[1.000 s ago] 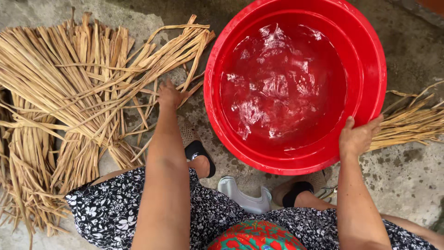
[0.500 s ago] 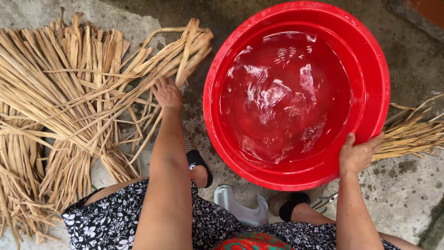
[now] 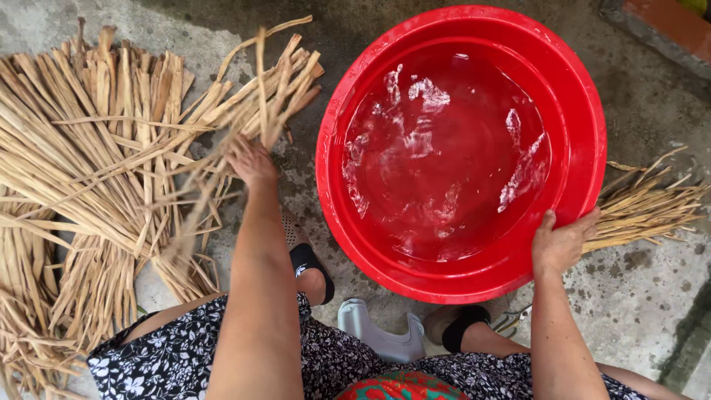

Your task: The person sits on a small stool and repeatedly picks up bundles of dried plant stems from the floor, submerges them in a red basin of water, and agitates them by hand. The person handles the stems one bundle at a time, ensuring they are fully wetted before placing them back on the floor.

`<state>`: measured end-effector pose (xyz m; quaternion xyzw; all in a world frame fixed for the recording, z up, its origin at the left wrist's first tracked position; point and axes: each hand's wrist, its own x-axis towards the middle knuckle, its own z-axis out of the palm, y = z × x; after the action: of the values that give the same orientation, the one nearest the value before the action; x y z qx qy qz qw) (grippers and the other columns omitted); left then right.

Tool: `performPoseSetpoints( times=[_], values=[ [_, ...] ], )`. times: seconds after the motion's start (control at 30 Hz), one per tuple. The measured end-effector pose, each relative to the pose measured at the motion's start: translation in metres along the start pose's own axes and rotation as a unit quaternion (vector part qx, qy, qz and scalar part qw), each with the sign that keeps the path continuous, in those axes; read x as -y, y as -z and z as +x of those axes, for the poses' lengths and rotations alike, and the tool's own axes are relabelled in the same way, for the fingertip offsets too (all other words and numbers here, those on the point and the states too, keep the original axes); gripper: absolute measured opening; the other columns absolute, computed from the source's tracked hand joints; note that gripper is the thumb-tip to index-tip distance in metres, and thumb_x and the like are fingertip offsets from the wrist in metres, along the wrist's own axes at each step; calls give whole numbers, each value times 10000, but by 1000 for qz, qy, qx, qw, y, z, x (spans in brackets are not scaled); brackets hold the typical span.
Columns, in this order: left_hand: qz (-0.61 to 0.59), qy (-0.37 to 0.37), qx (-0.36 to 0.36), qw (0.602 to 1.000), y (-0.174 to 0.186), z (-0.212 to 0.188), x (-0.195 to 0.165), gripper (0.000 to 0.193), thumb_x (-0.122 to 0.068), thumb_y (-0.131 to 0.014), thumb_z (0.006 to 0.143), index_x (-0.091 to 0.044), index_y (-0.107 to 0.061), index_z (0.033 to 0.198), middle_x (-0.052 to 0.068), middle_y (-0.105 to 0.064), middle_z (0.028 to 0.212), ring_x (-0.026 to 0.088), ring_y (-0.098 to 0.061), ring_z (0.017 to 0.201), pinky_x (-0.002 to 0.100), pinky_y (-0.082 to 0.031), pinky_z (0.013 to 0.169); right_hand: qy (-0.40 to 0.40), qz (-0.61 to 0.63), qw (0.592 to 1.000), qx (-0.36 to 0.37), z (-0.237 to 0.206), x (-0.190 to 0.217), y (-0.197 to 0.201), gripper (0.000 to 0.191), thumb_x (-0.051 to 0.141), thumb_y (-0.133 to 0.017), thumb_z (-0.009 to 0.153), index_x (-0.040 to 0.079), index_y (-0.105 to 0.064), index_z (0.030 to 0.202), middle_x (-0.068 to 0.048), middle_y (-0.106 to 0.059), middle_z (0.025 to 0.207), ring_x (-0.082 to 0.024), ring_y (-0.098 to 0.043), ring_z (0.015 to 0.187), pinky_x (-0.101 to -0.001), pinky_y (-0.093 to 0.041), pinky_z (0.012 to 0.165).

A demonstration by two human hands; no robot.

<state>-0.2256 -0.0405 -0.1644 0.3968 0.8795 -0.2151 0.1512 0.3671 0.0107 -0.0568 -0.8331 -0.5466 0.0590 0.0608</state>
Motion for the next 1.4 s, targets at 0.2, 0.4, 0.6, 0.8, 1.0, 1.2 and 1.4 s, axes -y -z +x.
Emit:
performPoseSetpoints(
  times=[0.2,0.4,0.6,0.8,1.0,1.2,1.4],
  values=[
    [-145,3,-12,989,-3,-31,-14,851,-82,-689,903,-40,-254,1633,230,-268,1584,404,-481,1332,416,-536,982,10,15,1000,-17,0,-1,0,919,266,-746,1011,-35,-140,1634,-316,-305,1643,-485,-335,1487,-539,-393,1154],
    [-121,53,110,985,0,-23,8,561,-187,-603,1035,-69,-431,1555,160,-445,1571,371,-563,1331,466,-566,989,-14,28,999,-6,1,2,1,906,256,-737,1005,5,-152,1649,-333,-366,1587,-489,-412,1431,-550,-424,1115],
    [-160,-1,76,984,4,-36,13,726,-548,-735,835,-101,-567,1382,153,-554,1394,409,-474,1321,571,-470,1004,-1,16,999,-35,3,11,4,899,264,-758,981,-1,-179,1615,-350,-393,1527,-517,-508,1290,-564,-450,1040],
    [-436,-54,-61,896,60,-35,65,485,-456,-744,934,-68,-755,1225,218,-761,1042,369,-718,981,477,-573,885,-33,31,999,-13,3,21,6,865,263,-739,973,20,-202,1606,-319,-387,1548,-497,-546,1251,-574,-474,1002],
    [-637,-122,-48,760,149,-51,107,368,-239,-676,935,-16,-623,1223,174,-735,904,277,-705,736,461,-591,668,-49,85,995,22,12,23,0,904,283,-742,988,56,-202,1676,-293,-452,1521,-477,-516,1352,-582,-463,1079],
    [-28,-258,-288,922,245,-118,95,320,-328,-671,1003,-89,-572,1192,135,-747,867,310,-740,765,445,-572,610,61,120,990,-48,5,62,23,1121,427,-863,877,-5,-153,1629,-302,-166,1679,-459,-153,1540,-536,-172,1248],
    [146,-393,-283,863,257,-216,-3,179,-212,-599,965,-210,-641,1139,17,-741,822,198,-738,699,376,-549,567,439,279,852,-61,-106,164,65,1177,578,-874,801,51,-239,1639,-203,-129,1720,-371,-108,1609,-540,-91,1309]
  ],
)
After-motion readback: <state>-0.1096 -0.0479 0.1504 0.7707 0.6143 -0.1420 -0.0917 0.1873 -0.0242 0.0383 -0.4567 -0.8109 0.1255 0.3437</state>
